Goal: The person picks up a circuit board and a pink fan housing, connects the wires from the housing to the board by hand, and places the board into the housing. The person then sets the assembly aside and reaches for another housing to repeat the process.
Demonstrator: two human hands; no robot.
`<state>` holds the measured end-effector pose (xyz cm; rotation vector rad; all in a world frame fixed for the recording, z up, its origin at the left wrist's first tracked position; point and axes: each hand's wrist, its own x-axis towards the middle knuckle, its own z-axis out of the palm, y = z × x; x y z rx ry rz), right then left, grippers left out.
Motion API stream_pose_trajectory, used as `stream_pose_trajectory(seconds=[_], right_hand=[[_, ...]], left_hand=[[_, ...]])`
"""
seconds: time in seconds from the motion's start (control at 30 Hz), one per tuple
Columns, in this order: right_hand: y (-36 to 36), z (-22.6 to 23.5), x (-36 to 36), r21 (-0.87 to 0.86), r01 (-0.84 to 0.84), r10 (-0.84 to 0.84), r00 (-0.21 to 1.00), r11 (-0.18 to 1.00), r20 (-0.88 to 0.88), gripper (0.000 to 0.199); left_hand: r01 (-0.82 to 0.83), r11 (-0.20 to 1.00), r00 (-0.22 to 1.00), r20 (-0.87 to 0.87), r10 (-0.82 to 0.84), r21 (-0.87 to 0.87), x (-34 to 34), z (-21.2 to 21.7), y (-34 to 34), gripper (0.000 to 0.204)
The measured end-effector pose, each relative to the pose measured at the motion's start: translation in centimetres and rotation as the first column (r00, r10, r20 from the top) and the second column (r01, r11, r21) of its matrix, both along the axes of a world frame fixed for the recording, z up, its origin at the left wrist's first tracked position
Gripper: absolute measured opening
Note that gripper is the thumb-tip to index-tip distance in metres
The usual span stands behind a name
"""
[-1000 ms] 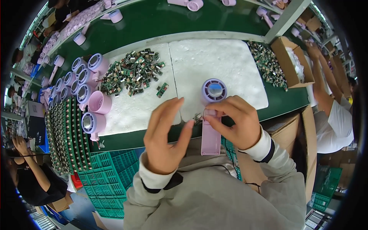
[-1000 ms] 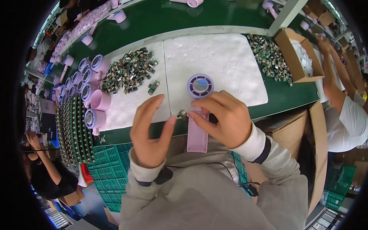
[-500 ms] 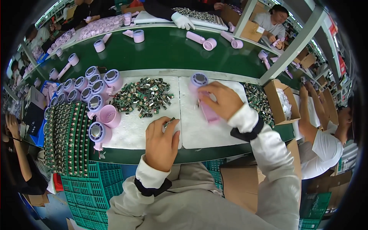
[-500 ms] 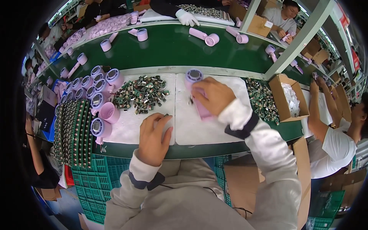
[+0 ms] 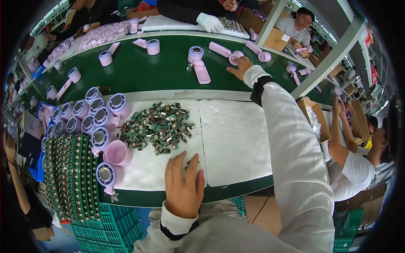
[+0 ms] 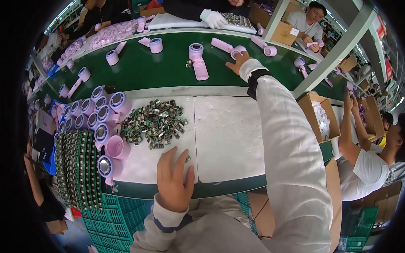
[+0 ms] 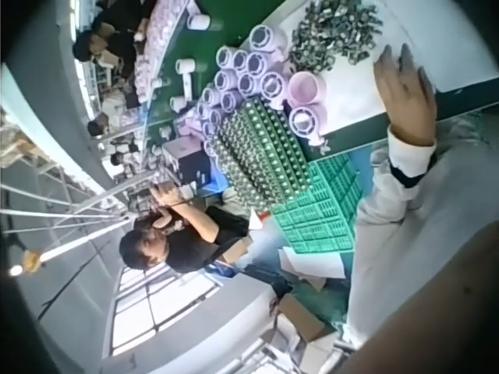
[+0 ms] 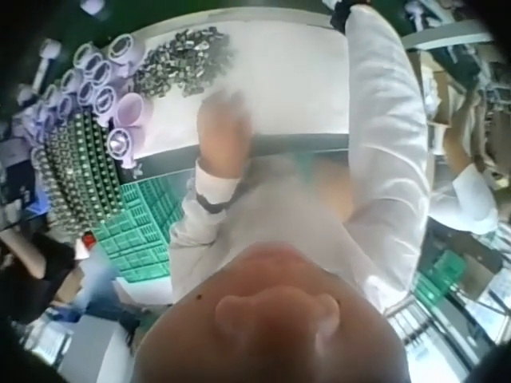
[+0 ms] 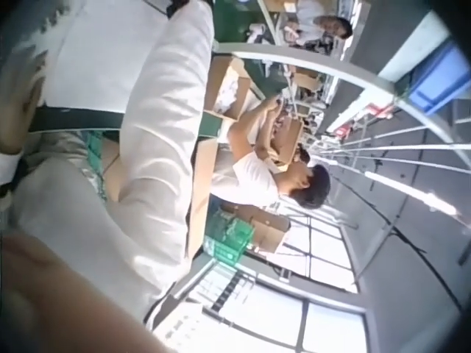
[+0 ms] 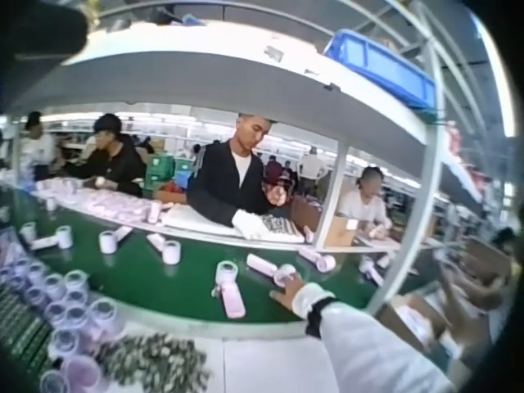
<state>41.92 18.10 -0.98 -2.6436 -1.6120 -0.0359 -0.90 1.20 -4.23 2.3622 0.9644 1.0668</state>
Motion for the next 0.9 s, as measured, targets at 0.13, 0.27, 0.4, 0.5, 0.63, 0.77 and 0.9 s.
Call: stream_pose_trajectory(seconds=[0.13,0.27,0.4,0.5,0.63,0.77,0.9], right_hand=[[0.2,-2.0,6.3,0.098,0.137,-0.138,0.99,0.986,0.002,0.065],[1.4,0.0,12.4,-0.046,0.202,-0.206,0.972,0.978,-0.11,0.057],[1.2,-0.6,21.3,-0.047,0.277,-0.271,0.956,0.96,0.109,0.062],[-0.2,-2.0,27.3,0.131,0.476,-0.493,0.854,0.87,0.169,0.069],[0.2,-3.7,27.0,0.055,0.406,-0.408,0.89,0.912,0.203,0.078],[0.7,-3.7,18.9,0.373,0.377,-0.502,0.797,0.848,0.337,0.077],[0.8,-1.4,18.4,0.366,-0.375,0.32,0.925,0.852,0.204,0.062]], left_hand=[[0.028,0.999,0.995,-0.09,-0.032,-0.039,-0.4,0.5,0.2,0.035],[0.077,0.985,0.991,-0.093,-0.092,-0.151,-0.9,1.1,0.4,0.028],[0.121,0.989,0.988,-0.083,-0.128,-0.082,-1.7,1.4,0.8,0.02],[0.147,0.98,0.982,-0.097,-0.16,-0.137,-1.5,1.3,1.1,0.018],[0.145,0.973,0.98,-0.107,-0.166,-0.181,-1.5,1.3,1.1,0.017],[0.134,0.969,0.98,-0.115,-0.16,-0.209,-1.3,1.6,1.2,0.018],[0.173,0.97,0.977,-0.094,-0.191,-0.169,-0.7,1.6,1.7,0.021]])
